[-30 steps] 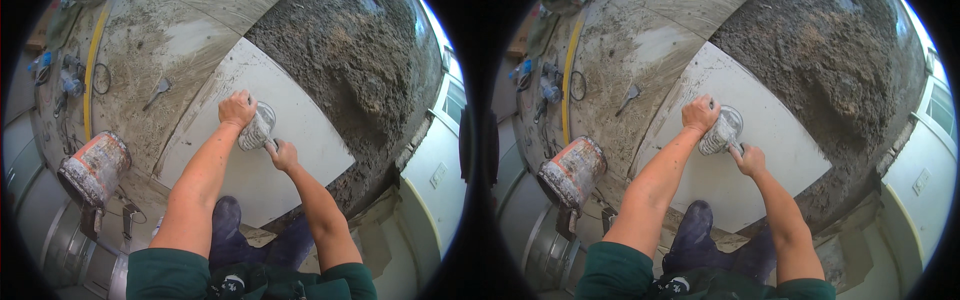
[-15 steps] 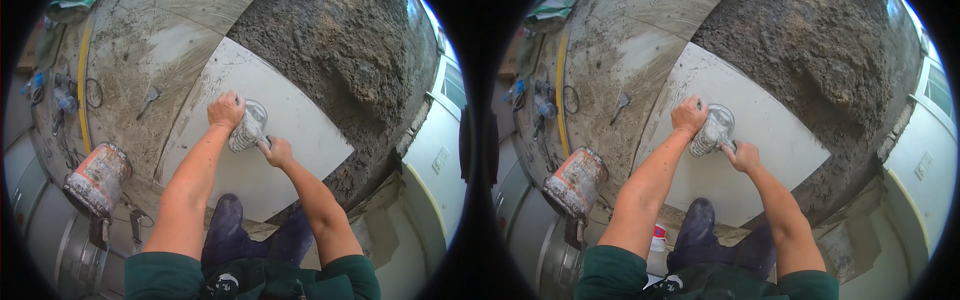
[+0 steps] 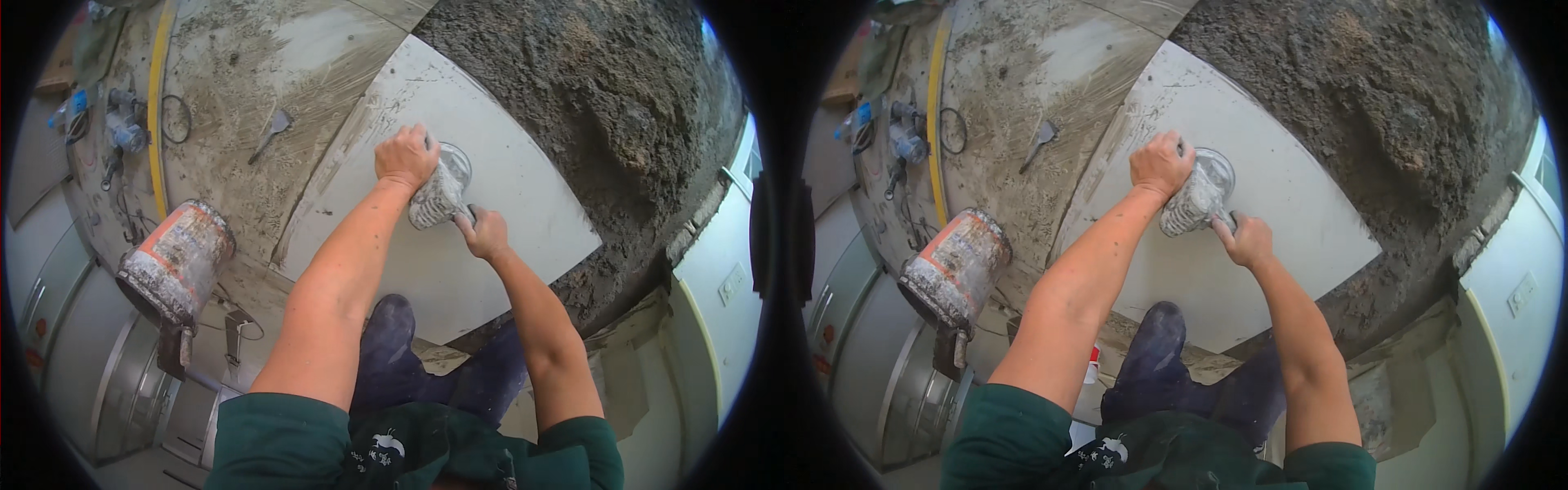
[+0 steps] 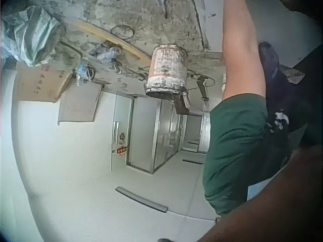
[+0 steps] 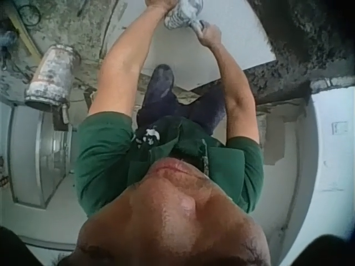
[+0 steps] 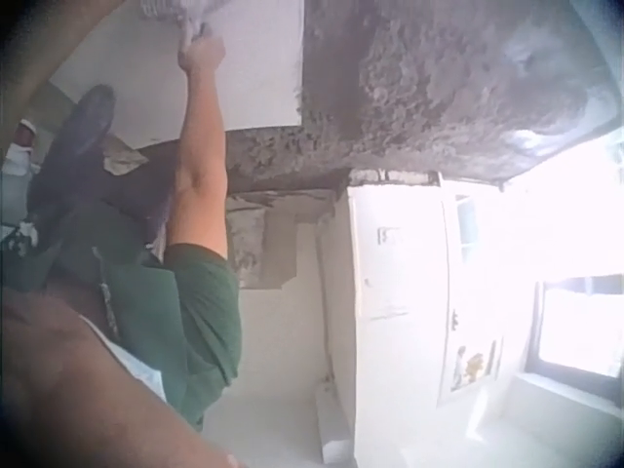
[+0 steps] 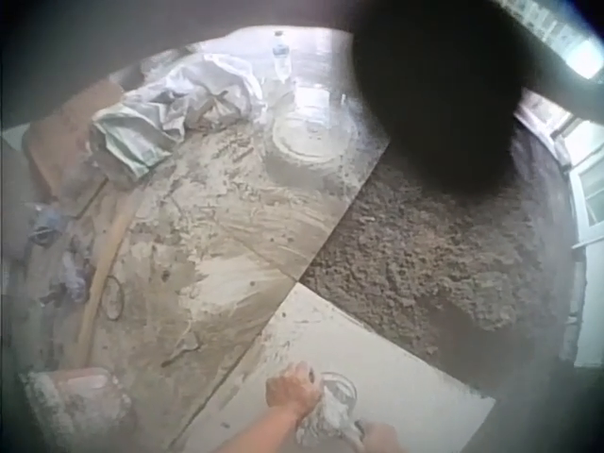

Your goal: Leveling a floor tile using a vibrating suction cup tool.

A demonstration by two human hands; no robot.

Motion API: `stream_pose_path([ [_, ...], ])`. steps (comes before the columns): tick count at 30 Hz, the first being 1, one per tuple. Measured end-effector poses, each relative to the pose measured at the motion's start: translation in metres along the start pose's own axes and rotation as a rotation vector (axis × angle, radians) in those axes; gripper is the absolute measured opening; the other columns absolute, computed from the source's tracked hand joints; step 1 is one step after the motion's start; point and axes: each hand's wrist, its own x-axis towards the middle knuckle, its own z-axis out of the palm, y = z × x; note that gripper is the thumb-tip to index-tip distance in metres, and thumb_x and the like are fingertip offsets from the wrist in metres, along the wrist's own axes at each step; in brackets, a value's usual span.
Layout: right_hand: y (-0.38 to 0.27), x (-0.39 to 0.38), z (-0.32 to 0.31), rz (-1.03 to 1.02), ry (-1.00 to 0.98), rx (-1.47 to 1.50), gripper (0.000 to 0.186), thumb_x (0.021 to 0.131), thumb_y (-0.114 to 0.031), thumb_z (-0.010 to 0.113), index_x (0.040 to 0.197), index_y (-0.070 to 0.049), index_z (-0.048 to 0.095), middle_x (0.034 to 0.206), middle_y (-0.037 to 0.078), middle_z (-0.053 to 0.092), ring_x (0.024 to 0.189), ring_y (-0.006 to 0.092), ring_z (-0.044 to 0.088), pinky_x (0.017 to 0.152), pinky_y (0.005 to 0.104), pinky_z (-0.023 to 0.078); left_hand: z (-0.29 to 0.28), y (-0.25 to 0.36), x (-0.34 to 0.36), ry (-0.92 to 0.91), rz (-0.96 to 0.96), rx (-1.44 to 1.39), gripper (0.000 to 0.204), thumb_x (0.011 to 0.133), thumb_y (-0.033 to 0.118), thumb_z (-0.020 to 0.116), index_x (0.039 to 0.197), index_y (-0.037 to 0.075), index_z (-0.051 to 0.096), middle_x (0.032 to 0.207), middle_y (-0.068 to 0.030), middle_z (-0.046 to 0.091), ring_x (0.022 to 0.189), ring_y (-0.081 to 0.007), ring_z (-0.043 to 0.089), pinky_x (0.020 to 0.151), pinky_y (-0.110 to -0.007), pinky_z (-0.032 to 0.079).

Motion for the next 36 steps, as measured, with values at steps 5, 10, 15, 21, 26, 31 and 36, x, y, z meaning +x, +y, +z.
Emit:
stream_pose_path([
  [5, -0.003, 0.002, 0.003, 0.021, 0.047, -0.023, 0.059, 0.092, -0.058, 0.060, 0.082, 0.000, 0.069, 0.068, 0.026, 0.065, 0.071, 0.0460, 0.065, 0.066, 0.0533, 0.051, 0.000, 0.001, 0.003, 0.036, 0.012, -0.051, 0.022, 0.084, 0.035, 0.065, 0.082, 0.013, 0.067, 0.084, -0.0116, 0.070, 0.072, -0.0367, 0.069, 0.063, -0.051, 0.055],
  [10, -0.001, 0.002, 0.007, -0.061, 0.086, 0.003, 0.059, 0.092, -0.058, 0.059, 0.084, -0.001, 0.070, 0.072, 0.026, 0.066, 0.072, 0.0450, 0.066, 0.068, 0.0523, 0.051, 0.004, 0.002, -0.004, -0.001, 0.010, -0.006, 0.021, 0.082, 0.035, 0.068, 0.081, 0.014, 0.067, 0.079, -0.0096, 0.068, 0.071, -0.0336, 0.070, 0.063, -0.048, 0.056],
  [15, -0.002, 0.003, -0.002, 0.014, 0.055, -0.011, 0.060, 0.091, -0.059, 0.059, 0.082, -0.001, 0.069, 0.071, 0.025, 0.066, 0.072, 0.0443, 0.066, 0.068, 0.0525, 0.051, 0.001, -0.001, -0.004, 0.013, 0.048, -0.030, 0.023, 0.082, 0.036, 0.068, 0.082, 0.013, 0.065, 0.082, -0.0100, 0.068, 0.070, -0.0336, 0.069, 0.062, -0.048, 0.055],
  [21, -0.009, -0.001, 0.000, 0.078, 0.053, 0.001, 0.061, 0.090, -0.060, 0.061, 0.080, -0.001, 0.069, 0.069, 0.024, 0.066, 0.069, 0.0438, 0.066, 0.066, 0.0514, 0.052, -0.001, -0.001, 0.000, 0.006, 0.029, -0.015, 0.022, 0.083, 0.035, 0.067, 0.083, 0.013, 0.065, 0.085, -0.0103, 0.068, 0.072, -0.0338, 0.069, 0.063, -0.048, 0.055],
  [26, 0.000, 0.007, 0.001, -0.015, 0.059, 0.022, 0.063, 0.091, -0.061, 0.059, 0.077, -0.001, 0.068, 0.069, 0.023, 0.066, 0.068, 0.0435, 0.066, 0.065, 0.0513, 0.052, 0.004, -0.003, 0.014, 0.015, 0.040, 0.002, 0.021, 0.084, 0.034, 0.065, 0.082, 0.013, 0.065, 0.085, -0.0098, 0.069, 0.071, -0.0358, 0.068, 0.062, -0.049, 0.054],
  [31, -0.001, 0.009, -0.003, 0.005, 0.048, 0.014, 0.067, 0.089, -0.066, 0.059, 0.078, 0.000, 0.069, 0.070, 0.024, 0.066, 0.068, 0.0432, 0.066, 0.064, 0.0508, 0.052, 0.002, -0.001, 0.006, 0.035, 0.030, 0.017, 0.021, 0.085, 0.033, 0.064, 0.081, 0.012, 0.066, 0.086, -0.0104, 0.071, 0.071, -0.0379, 0.068, 0.062, -0.050, 0.054],
  [36, -0.007, -0.008, -0.004, 0.055, 0.042, 0.023, 0.071, 0.088, -0.070, 0.058, 0.078, -0.001, 0.069, 0.072, 0.023, 0.068, 0.070, 0.0427, 0.068, 0.066, 0.0502, 0.054, 0.000, -0.003, -0.009, 0.021, 0.032, 0.036, 0.020, 0.085, 0.033, 0.064, 0.081, 0.013, 0.065, 0.084, -0.0112, 0.070, 0.070, -0.0382, 0.068, 0.061, -0.051, 0.053],
])
